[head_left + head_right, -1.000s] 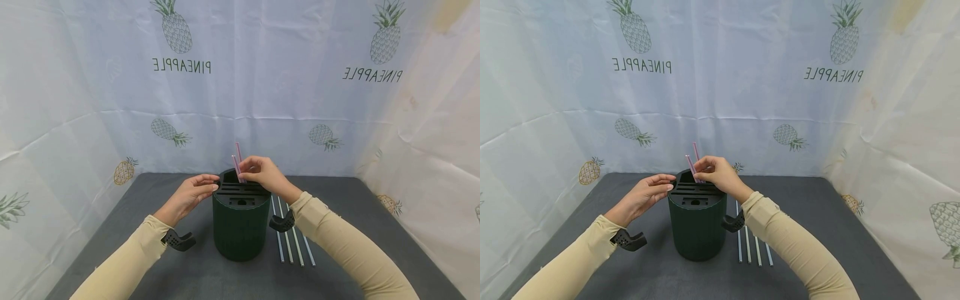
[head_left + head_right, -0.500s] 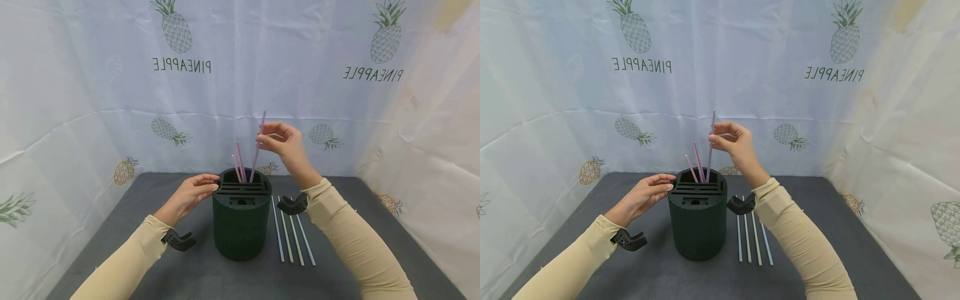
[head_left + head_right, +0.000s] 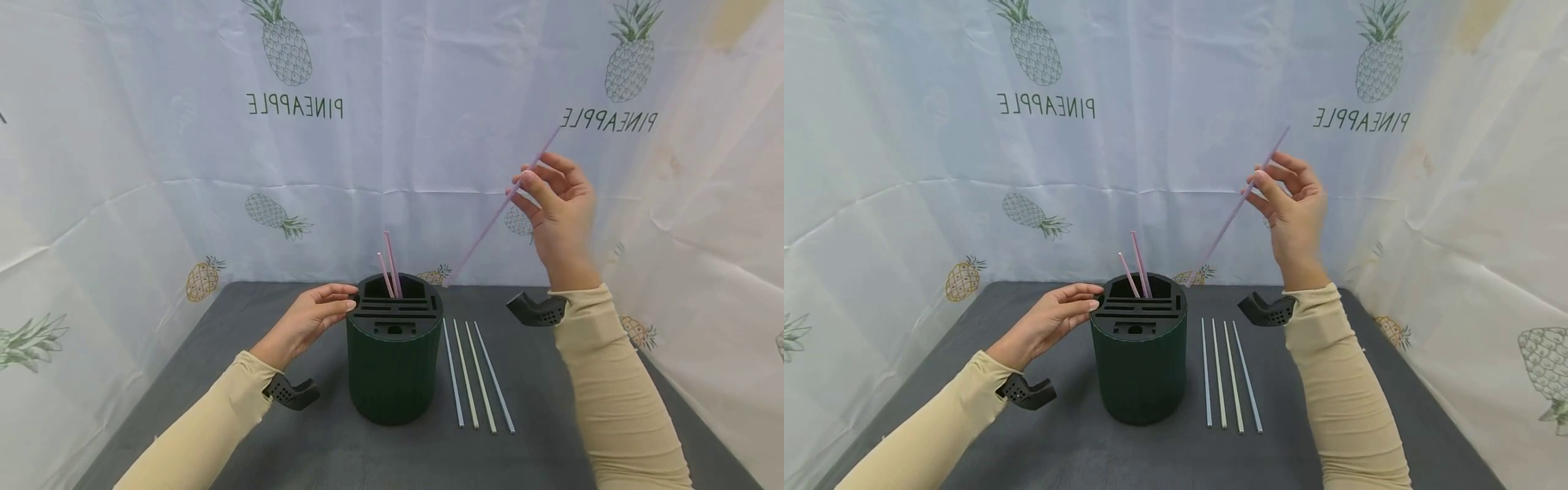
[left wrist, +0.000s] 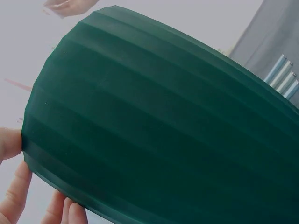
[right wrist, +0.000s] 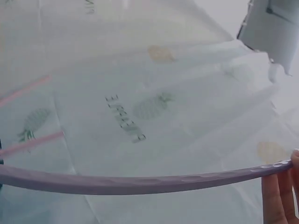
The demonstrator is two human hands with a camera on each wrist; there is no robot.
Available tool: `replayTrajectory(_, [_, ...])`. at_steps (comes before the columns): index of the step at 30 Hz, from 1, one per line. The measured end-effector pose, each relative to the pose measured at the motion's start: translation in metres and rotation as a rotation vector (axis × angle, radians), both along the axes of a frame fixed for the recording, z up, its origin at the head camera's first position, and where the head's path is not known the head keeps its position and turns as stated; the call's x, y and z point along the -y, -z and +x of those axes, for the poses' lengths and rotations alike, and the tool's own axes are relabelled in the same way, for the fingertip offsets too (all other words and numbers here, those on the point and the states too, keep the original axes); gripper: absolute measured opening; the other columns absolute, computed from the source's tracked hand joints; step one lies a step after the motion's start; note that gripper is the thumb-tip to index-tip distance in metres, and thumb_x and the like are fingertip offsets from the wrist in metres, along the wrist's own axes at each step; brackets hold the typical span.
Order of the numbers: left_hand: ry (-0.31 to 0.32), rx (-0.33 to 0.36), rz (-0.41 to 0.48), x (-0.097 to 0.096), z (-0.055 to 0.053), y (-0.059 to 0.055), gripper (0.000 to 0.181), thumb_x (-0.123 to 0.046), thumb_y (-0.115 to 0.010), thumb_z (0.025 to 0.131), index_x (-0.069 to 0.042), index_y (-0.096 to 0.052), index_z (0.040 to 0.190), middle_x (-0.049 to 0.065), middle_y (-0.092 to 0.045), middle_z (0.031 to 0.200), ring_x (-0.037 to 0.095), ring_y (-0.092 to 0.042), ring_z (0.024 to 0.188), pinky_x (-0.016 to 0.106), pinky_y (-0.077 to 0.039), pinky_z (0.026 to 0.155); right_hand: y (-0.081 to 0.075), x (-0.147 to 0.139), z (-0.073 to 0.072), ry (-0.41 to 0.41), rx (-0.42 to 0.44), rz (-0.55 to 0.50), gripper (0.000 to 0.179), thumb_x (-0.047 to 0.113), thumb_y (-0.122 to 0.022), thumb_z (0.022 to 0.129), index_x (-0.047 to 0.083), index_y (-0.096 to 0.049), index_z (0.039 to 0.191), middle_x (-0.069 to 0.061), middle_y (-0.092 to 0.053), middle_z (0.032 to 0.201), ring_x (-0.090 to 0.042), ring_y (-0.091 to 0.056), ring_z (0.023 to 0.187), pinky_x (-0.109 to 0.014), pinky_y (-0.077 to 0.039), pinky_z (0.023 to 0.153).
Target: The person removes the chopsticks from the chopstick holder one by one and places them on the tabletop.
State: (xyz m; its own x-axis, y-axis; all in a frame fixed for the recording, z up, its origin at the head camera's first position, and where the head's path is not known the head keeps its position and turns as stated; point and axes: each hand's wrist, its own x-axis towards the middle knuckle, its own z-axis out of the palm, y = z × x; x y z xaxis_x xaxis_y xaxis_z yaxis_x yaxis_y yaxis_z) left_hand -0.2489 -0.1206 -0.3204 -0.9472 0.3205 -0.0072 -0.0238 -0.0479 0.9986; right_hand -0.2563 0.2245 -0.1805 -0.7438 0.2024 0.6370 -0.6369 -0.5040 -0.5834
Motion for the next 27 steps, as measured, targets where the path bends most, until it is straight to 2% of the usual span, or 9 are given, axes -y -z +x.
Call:
replayTrajectory(4, [-0.006, 0.005, -0.008, 0.000, 0.001, -0.001, 0.043, -0.012, -0.066, 0.092, -0.003, -0.053, 0.133, 0.008, -0.047, 0.132, 0.016, -0.051, 0.117, 0.029, -0.047, 0.101, 0.011, -0.025, 0.001, 0.038, 0.098, 0.036, 0.036, -0.008, -0.070, 0.082, -0.001, -0.061, 0.115, -0.012, -0.063, 0.097, -0.022, -0.068, 0.084, -0.031, -0.059, 0.073])
replayTrajectory(8, [-0.012, 0.005, -0.005, 0.001, 0.002, -0.001, 0.042, -0.012, -0.065, 0.092, -0.003, -0.054, 0.132, 0.007, -0.048, 0.130, 0.014, -0.053, 0.114, 0.027, -0.048, 0.099, 0.034, -0.045, -0.006, 0.090, 0.228, 0.117, 0.034, -0.003, -0.072, 0.082, 0.003, -0.065, 0.115, -0.007, -0.066, 0.095, -0.017, -0.069, 0.083, -0.027, -0.059, 0.073])
replayTrajectory(12, [-0.004, -0.001, -0.011, 0.001, 0.002, -0.001, 0.043, -0.012, -0.065, 0.092, -0.003, -0.053, 0.133, 0.008, -0.047, 0.132, 0.014, -0.052, 0.116, 0.029, -0.047, 0.101, 0.066, -0.062, -0.017, 0.127, 0.350, 0.245, 0.027, 0.001, -0.071, 0.084, 0.010, -0.069, 0.109, 0.000, -0.069, 0.092, -0.012, -0.069, 0.081, -0.024, -0.059, 0.072])
replayTrajectory(17, [-0.003, 0.000, -0.019, 0.000, 0.003, 0.000, 0.045, -0.013, -0.065, 0.093, -0.003, -0.052, 0.134, 0.009, -0.046, 0.135, 0.016, -0.051, 0.120, 0.032, -0.045, 0.105, 0.116, -0.080, -0.030, 0.124, 0.485, 0.456, 0.021, 0.007, -0.069, 0.088, 0.016, -0.065, 0.107, 0.008, -0.071, 0.090, -0.005, -0.070, 0.081, -0.021, -0.058, 0.073])
replayTrajectory(19, [-0.005, 0.000, -0.018, 0.000, 0.003, 0.000, 0.045, -0.013, -0.065, 0.093, -0.003, -0.052, 0.134, 0.009, -0.046, 0.135, 0.016, -0.051, 0.120, 0.033, -0.044, 0.105, 0.135, -0.086, -0.033, 0.102, 0.539, 0.515, 0.024, 0.008, -0.069, 0.089, 0.014, -0.062, 0.111, 0.009, -0.070, 0.091, -0.004, -0.070, 0.082, -0.021, -0.058, 0.075])
replayTrajectory(23, [0.002, -0.009, -0.017, 0.000, 0.003, 0.001, 0.045, -0.013, -0.065, 0.093, -0.003, -0.051, 0.135, 0.009, -0.046, 0.136, 0.017, -0.050, 0.121, 0.035, -0.043, 0.107, 0.165, -0.096, -0.035, 0.114, 0.622, 0.689, 0.043, 0.012, -0.066, 0.092, 0.000, -0.052, 0.131, 0.010, -0.068, 0.096, -0.003, -0.068, 0.084, -0.024, -0.057, 0.080])
replayTrajectory(27, [0.002, -0.010, -0.022, 0.000, 0.003, 0.001, 0.045, -0.014, -0.065, 0.093, -0.003, -0.052, 0.134, 0.008, -0.046, 0.135, 0.016, -0.050, 0.120, 0.035, -0.043, 0.107, 0.187, -0.100, -0.036, 0.135, 0.666, 0.858, 0.053, 0.014, -0.064, 0.094, -0.009, -0.044, 0.138, -0.005, -0.068, 0.108, -0.007, -0.069, 0.091, -0.032, -0.057, 0.087])
